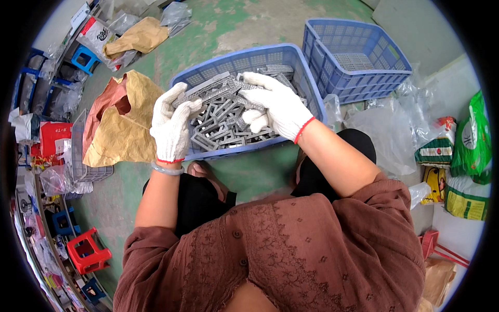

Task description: The person sits on the floor and sorts small metal parts from a blue crate into a plastic bag. They pick up handfuls of parts, inspect them, and transfer them into the bag.

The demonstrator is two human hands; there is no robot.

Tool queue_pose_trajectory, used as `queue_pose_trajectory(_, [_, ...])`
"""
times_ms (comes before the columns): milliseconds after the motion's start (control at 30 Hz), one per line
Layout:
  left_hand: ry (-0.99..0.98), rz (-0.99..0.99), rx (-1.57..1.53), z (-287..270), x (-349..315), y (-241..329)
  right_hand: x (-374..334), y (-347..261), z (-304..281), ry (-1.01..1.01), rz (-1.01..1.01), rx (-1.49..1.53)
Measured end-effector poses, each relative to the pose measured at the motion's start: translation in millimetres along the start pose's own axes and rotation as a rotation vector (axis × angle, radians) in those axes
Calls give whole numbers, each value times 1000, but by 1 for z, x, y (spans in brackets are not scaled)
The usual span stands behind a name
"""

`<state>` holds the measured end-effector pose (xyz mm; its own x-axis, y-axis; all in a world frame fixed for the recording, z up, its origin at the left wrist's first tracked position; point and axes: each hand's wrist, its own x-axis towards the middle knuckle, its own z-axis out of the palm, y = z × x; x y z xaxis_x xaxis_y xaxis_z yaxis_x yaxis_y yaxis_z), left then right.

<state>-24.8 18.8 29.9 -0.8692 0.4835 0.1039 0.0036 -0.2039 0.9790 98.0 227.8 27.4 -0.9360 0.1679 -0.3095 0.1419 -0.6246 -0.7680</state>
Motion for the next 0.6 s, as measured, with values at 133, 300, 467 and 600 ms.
queue_pose_trajectory(133, [-66, 144, -22, 11, -9, -5, 5, 5, 3, -61, 25, 90])
queue_pose_trajectory(300, [-113, 215, -35, 14, -11, -9, -9, -5, 19, -35, -8, 74])
queue_pose_trajectory(467, [-129, 195, -35, 17, -9, -10, -9, -2, 12, -10, -80, 31])
queue_pose_trajectory(600, [-168, 166, -77, 14, -7, -9, -8, -3, 11, -4, -88, 8])
